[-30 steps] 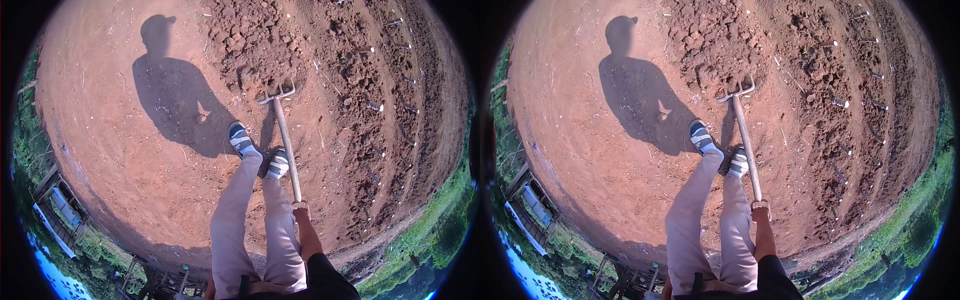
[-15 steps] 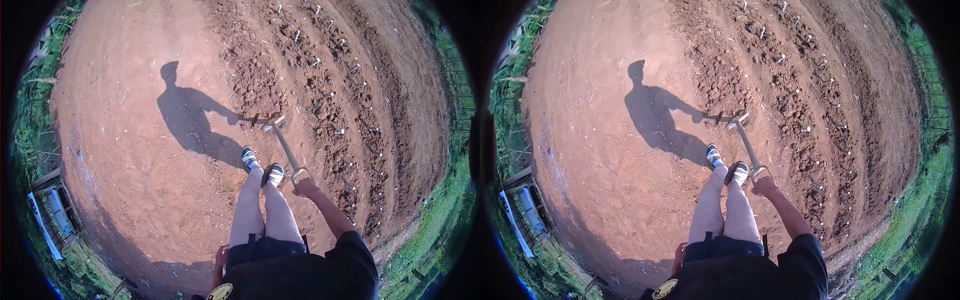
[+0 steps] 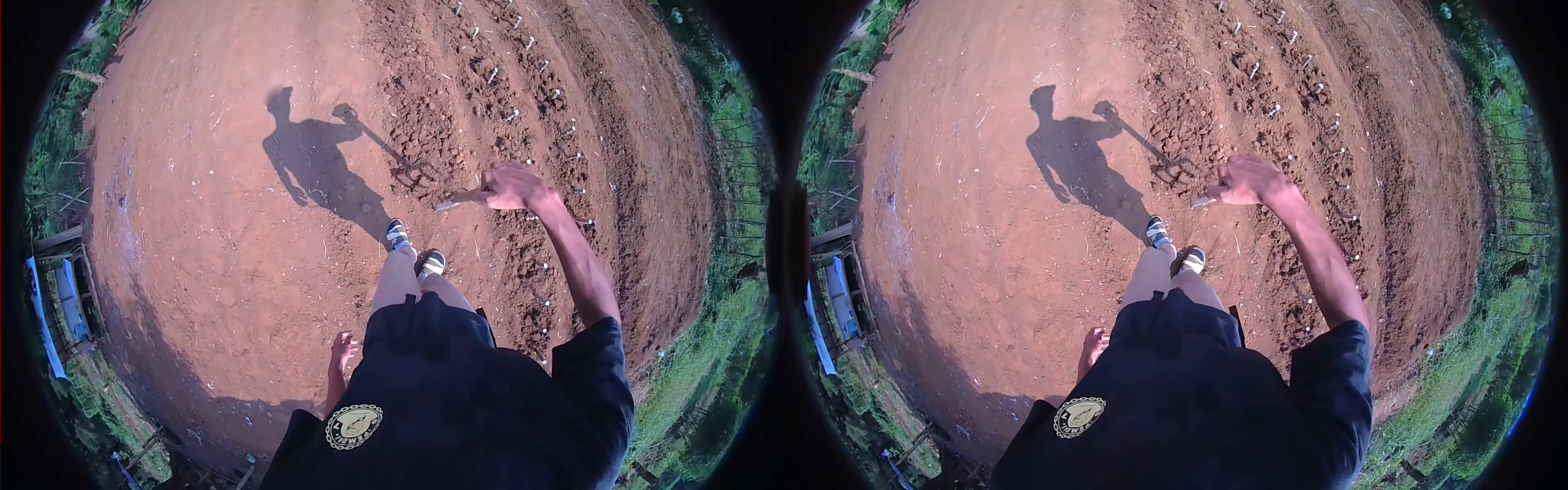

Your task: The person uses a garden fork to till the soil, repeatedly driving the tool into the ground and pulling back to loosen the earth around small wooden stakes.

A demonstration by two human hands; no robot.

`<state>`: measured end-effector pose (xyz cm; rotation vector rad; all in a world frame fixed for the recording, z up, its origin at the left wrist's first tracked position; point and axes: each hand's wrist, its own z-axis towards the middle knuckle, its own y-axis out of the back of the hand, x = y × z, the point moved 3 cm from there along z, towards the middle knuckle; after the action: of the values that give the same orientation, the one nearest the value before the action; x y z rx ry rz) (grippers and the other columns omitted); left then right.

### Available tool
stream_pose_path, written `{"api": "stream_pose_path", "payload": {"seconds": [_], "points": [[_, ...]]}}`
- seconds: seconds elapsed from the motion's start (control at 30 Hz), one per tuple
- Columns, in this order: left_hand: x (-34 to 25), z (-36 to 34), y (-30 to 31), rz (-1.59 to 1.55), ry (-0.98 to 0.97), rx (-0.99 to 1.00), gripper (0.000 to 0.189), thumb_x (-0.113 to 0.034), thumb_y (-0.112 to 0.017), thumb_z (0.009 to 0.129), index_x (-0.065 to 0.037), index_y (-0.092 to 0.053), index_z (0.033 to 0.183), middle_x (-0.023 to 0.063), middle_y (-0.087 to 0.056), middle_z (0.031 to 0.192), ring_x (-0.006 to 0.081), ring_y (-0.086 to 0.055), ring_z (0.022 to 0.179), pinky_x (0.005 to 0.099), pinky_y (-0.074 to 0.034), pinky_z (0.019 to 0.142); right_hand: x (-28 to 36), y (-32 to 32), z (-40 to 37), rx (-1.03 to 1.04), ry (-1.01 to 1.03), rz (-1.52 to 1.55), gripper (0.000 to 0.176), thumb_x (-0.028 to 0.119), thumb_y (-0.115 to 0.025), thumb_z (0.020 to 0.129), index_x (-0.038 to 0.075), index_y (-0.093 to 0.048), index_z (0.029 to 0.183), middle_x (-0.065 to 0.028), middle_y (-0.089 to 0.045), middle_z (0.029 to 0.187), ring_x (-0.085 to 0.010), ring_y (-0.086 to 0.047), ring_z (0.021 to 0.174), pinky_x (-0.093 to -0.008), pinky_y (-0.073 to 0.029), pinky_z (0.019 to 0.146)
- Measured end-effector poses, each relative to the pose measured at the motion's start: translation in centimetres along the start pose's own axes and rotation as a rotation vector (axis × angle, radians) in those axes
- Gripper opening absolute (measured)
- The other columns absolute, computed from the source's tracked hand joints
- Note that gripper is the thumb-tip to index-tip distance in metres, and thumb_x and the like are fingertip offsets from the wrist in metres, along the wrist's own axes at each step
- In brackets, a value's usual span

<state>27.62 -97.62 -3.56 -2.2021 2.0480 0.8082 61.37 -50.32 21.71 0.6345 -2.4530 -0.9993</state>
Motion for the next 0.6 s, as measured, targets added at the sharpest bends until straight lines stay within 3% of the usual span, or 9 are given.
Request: {"api": "stream_pose_path", "payload": {"seconds": [0.03,0.07,0.17,0.2,0.23,0.3,0.4,0.57,0.6], "points": [[0.6,0.5,-0.4,0.064,-0.02,0.02,0.023,-0.029,-0.048,0.087,-0.015,-0.049,0.106,0.0047,-0.061,0.085,0.0108,-0.055,0.062,0.0268,-0.045,0.052,0.0,0.1,-0.1,0.029,-0.061,0.03,0.036,0.041,-0.046,0.082,0.007,-0.056,0.075,0.0007,-0.04,0.056,-0.0103,-0.035,0.052,-0.0273,-0.034,0.049],[2.1,1.8,-0.7,-0.015,-0.013,0.111,0.02,-0.028,-0.047,0.088,-0.016,-0.05,0.104,0.0043,-0.062,0.085,0.011,-0.055,0.061,0.0265,-0.044,0.052,-0.5,-1.6,1.0,0.114,-0.123,0.144,0.047,0.051,-0.042,0.084,0.006,-0.049,0.074,-0.0026,-0.04,0.065,-0.0166,-0.04,0.061,-0.0332,-0.04,0.068],[1.1,1.9,-0.6,0.144,-0.073,0.177,0.021,-0.028,-0.047,0.088,-0.015,-0.05,0.104,0.0051,-0.061,0.086,0.0121,-0.056,0.063,0.0272,-0.044,0.052,-2.4,-8.9,7.5,0.146,-0.172,0.215,0.048,0.05,-0.04,0.084,0.005,-0.052,0.076,-0.0057,-0.048,0.071,-0.0189,-0.046,0.067,-0.0363,-0.041,0.074],[0.8,1.6,-0.5,0.19,-0.074,0.175,0.021,-0.029,-0.047,0.088,-0.015,-0.049,0.104,0.0056,-0.061,0.087,0.0127,-0.056,0.063,0.0276,-0.044,0.052,-2.6,-10.7,9.0,0.034,-0.16,0.179,0.048,0.049,-0.038,0.084,0.005,-0.053,0.077,-0.0072,-0.051,0.074,-0.0201,-0.049,0.07,-0.0371,-0.041,0.075],[0.9,1.6,-0.4,0.236,-0.075,0.173,0.022,-0.029,-0.047,0.088,-0.014,-0.049,0.104,0.006,-0.061,0.088,0.0132,-0.057,0.064,0.028,-0.044,0.052,-2.3,-10.8,9.5,-0.082,-0.148,0.146,0.048,0.049,-0.037,0.084,0.005,-0.055,0.079,-0.0086,-0.055,0.078,-0.0212,-0.051,0.072,-0.0379,-0.042,0.077],[1.8,1.4,0.1,-0.156,-0.009,0.108,0.023,-0.03,-0.047,0.088,-0.014,-0.049,0.105,0.0068,-0.06,0.09,0.0141,-0.057,0.065,0.0291,-0.045,0.053,-2.9,-10.0,10.8,-0.061,-0.141,0.145,0.051,0.051,-0.038,0.082,0.003,-0.056,0.081,-0.0118,-0.057,0.083,-0.0234,-0.053,0.077,-0.0381,-0.041,0.079],[-1.6,-0.4,0.1,-0.1,0.015,0.027,0.027,-0.032,-0.048,0.088,-0.012,-0.048,0.106,0.0065,-0.061,0.087,0.0145,-0.058,0.065,0.0276,-0.045,0.051,-3.5,-7.7,12.0,-0.057,-0.172,0.152,0.055,0.052,-0.038,0.08,0.001,-0.057,0.084,-0.0156,-0.06,0.088,-0.0256,-0.056,0.083,-0.0383,-0.041,0.081],[-1.6,-1.1,0.0,-0.107,0.048,-0.034,0.024,-0.03,-0.047,0.088,-0.014,-0.05,0.106,0.0047,-0.061,0.085,0.0139,-0.058,0.063,0.0265,-0.046,0.05,-3.3,-6.6,13.4,-0.135,-0.12,0.082,0.055,0.051,-0.035,0.081,0.002,-0.06,0.081,-0.0158,-0.061,0.083,-0.0246,-0.057,0.079,-0.037,-0.042,0.078],[0.1,-0.1,-0.2,-0.179,0.014,0.006,0.024,-0.029,-0.047,0.088,-0.013,-0.05,0.105,0.0043,-0.061,0.086,0.0136,-0.057,0.064,0.0262,-0.046,0.051,-2.8,-5.5,12.9,-0.059,-0.153,0.146,0.057,0.052,-0.035,0.081,0.002,-0.062,0.08,-0.0178,-0.061,0.085,-0.0269,-0.058,0.083,-0.0389,-0.041,0.08]]}}
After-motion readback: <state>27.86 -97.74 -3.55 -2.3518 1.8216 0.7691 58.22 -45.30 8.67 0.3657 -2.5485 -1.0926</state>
